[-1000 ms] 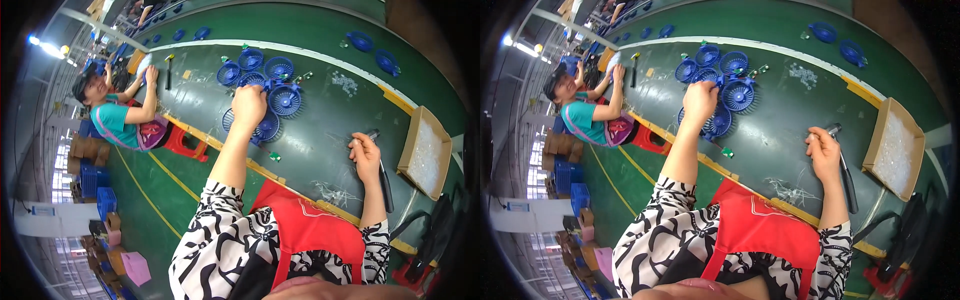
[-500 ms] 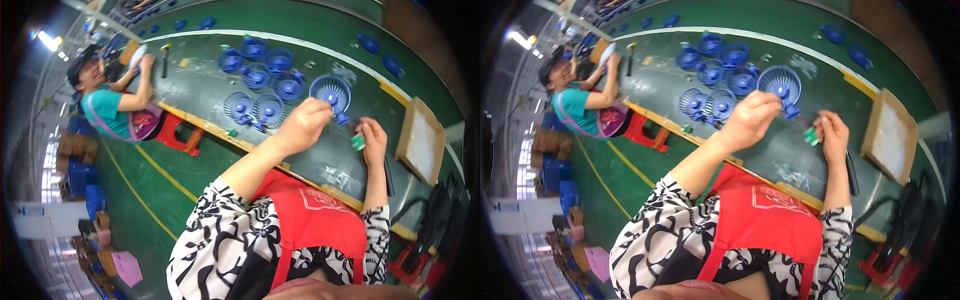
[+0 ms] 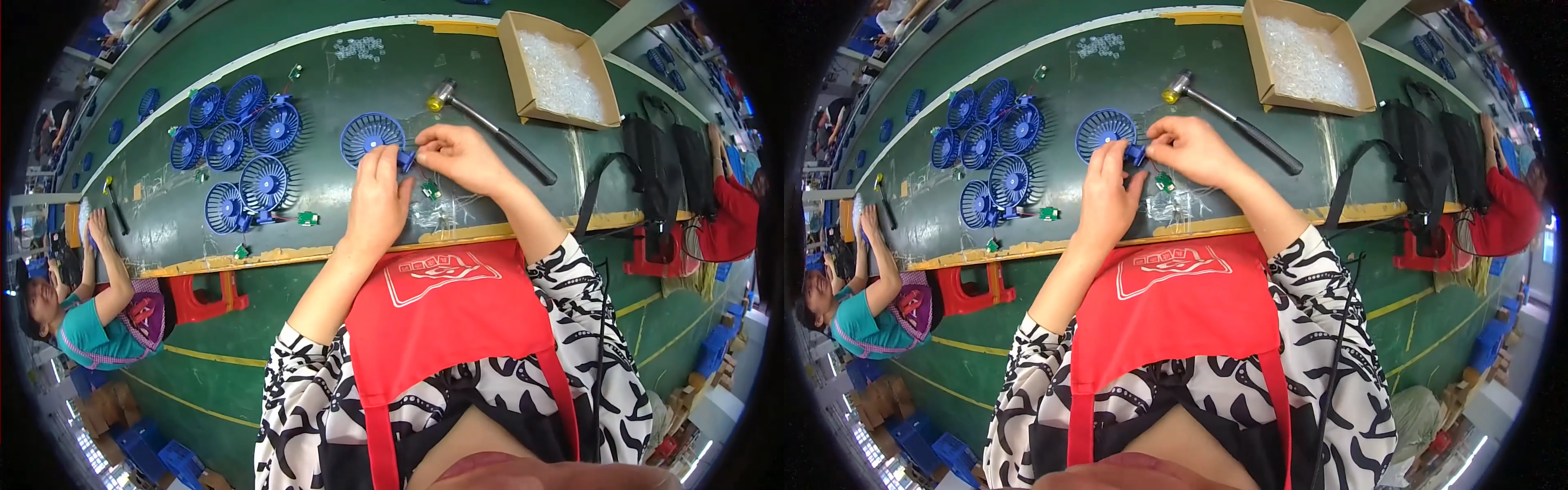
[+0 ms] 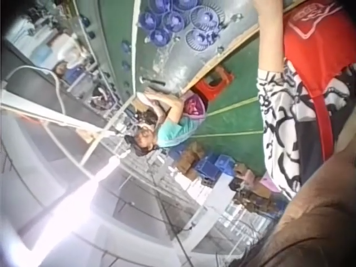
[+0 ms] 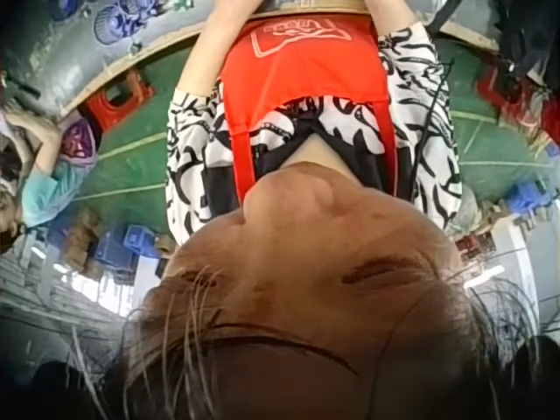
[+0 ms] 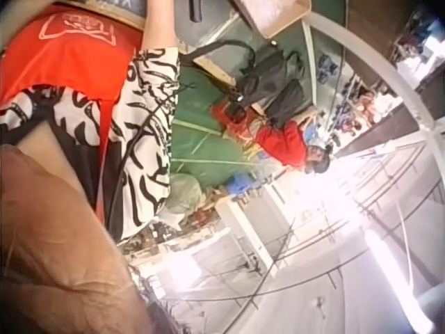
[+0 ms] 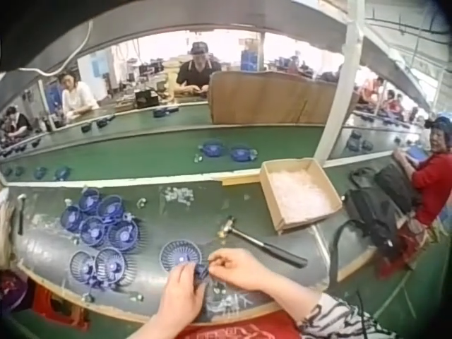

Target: The person assembles portable fan heads by inserting small circuit boards into plastic fan casings by hand, tapping the components together with a small hammer, and placing the assembled units onto the conveyor belt.

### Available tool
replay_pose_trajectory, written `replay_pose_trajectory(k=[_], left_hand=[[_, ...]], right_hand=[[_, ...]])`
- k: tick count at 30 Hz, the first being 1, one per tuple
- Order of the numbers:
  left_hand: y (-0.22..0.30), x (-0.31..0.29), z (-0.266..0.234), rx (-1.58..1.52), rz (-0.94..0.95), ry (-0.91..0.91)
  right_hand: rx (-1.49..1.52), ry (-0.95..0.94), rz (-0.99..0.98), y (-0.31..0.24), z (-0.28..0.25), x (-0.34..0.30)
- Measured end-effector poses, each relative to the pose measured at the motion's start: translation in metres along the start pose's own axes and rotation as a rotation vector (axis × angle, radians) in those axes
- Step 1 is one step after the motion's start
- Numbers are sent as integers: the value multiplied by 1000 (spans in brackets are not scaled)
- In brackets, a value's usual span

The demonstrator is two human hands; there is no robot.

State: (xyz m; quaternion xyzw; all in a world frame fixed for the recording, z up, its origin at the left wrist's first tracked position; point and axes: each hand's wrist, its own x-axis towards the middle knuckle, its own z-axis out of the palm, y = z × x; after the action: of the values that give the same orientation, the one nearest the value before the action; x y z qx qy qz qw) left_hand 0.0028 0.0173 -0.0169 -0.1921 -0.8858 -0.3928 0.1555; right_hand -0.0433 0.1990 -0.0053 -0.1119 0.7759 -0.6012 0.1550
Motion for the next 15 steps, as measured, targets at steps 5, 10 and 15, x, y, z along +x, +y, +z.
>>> replay_pose_trajectory(k=[5,10,15], left_hand=[[-4,4,1,52,-20,39],[-6,12,-11,-24,-112,136],[-7,15,-18,-17,-152,79]], right_hand=[[-222,128,31,-18,21,-14],[-118,102,96,-11,28,-11],[36,60,65,-17,33,-7]])
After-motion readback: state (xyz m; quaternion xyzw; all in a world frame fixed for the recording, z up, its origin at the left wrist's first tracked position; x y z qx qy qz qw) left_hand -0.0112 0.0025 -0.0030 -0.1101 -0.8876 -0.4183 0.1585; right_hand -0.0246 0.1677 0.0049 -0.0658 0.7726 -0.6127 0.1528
